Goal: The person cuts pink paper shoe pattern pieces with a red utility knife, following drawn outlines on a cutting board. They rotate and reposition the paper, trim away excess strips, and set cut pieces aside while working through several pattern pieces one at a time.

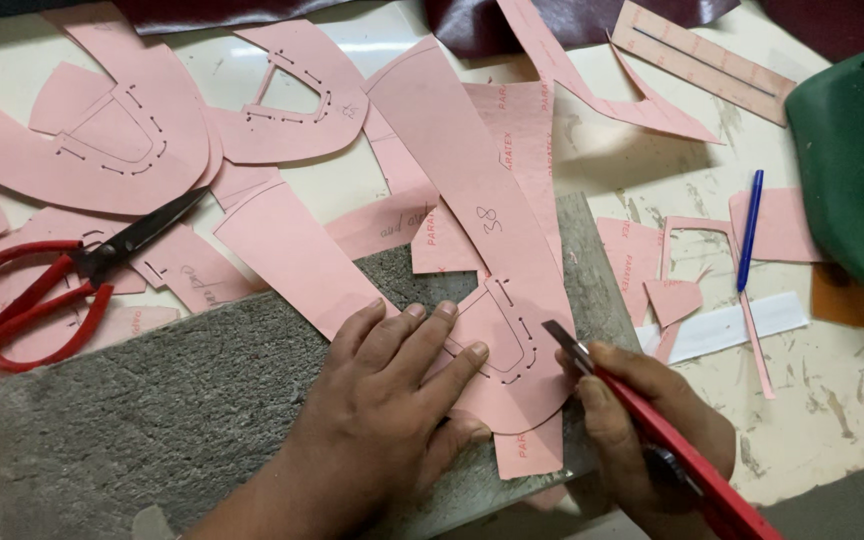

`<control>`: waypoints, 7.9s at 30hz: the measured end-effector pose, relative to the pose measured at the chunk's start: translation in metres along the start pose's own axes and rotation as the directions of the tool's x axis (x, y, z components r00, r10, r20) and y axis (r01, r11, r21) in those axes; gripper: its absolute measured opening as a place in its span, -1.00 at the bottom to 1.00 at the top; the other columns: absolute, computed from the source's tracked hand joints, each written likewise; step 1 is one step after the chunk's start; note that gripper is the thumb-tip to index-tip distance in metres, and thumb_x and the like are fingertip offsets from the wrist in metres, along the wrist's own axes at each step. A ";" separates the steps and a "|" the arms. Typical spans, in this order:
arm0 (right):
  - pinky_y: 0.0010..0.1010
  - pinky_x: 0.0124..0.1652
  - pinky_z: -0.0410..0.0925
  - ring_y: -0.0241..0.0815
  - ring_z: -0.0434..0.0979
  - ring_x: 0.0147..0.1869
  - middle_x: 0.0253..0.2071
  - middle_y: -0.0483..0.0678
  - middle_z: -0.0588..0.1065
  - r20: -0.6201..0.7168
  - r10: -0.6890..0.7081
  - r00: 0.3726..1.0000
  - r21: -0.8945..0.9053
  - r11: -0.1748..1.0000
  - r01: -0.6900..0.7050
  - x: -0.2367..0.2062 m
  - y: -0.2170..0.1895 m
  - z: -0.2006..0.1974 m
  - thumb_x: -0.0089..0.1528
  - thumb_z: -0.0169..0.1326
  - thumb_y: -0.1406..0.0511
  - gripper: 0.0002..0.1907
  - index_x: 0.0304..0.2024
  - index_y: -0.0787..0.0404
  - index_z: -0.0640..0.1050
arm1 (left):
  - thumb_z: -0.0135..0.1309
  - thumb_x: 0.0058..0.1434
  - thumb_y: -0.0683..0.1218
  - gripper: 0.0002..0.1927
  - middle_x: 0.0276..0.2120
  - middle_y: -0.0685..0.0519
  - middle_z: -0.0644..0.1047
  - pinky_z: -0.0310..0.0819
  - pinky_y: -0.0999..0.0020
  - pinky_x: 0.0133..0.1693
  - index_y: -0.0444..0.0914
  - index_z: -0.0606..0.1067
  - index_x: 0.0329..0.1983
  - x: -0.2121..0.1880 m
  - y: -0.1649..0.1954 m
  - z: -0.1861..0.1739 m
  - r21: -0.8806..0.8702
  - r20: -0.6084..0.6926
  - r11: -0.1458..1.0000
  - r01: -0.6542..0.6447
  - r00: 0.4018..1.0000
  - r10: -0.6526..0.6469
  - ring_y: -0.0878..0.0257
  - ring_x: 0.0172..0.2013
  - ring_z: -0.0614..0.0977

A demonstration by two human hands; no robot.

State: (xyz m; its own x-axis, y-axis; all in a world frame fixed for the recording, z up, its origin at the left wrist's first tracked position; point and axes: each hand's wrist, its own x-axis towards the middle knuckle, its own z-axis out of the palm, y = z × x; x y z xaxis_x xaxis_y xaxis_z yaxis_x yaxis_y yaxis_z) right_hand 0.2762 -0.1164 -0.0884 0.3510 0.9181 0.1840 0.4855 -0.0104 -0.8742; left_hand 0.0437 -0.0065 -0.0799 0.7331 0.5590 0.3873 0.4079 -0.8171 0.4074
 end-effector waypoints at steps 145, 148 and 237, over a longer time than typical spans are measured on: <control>-0.46 -0.18 0.51 -0.24 0.71 -0.20 -0.23 0.06 0.66 0.003 -0.078 0.997 -0.112 0.991 0.078 -0.006 -0.005 0.003 0.24 0.17 0.36 -0.70 -0.01 0.40 0.59 | 0.23 0.06 0.09 -0.43 0.13 -0.26 0.46 0.10 -0.07 0.23 -0.31 0.52 0.08 0.008 0.011 -0.012 -0.075 -0.010 0.994 0.073 0.997 -0.074 -0.14 0.17 0.44; -0.48 -0.15 0.50 -0.24 0.69 -0.16 -0.20 0.07 0.65 -0.042 -0.099 0.994 -0.100 0.990 0.095 -0.012 0.002 0.006 0.22 0.19 0.37 -0.70 -0.02 0.41 0.58 | 0.21 0.08 0.03 -0.46 0.02 -0.16 0.49 0.14 -0.01 0.19 -0.35 0.46 0.07 0.017 0.017 -0.015 -0.187 0.006 0.965 0.183 0.983 -0.185 -0.06 0.10 0.48; -0.50 -0.10 0.45 -0.28 0.58 -0.09 -0.12 -0.01 0.54 -0.067 -0.222 0.973 0.055 0.973 0.226 0.000 0.000 -0.013 0.30 0.19 0.16 -0.63 0.03 0.29 0.55 | 0.12 0.25 0.03 -0.72 -0.38 -0.05 0.59 0.35 0.02 -0.09 -0.24 0.41 -0.13 0.048 0.003 -0.019 -0.186 0.183 0.880 0.438 0.895 -0.407 -0.01 -0.28 0.63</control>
State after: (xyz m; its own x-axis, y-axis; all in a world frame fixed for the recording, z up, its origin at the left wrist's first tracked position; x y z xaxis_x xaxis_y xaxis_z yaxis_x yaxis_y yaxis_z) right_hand 0.2868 -0.1213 -0.0830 0.2870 0.8690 0.4029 0.5075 0.2188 -0.8334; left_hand 0.0697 0.0208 -0.0446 0.5896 0.8071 0.0297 0.5788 -0.4479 0.6815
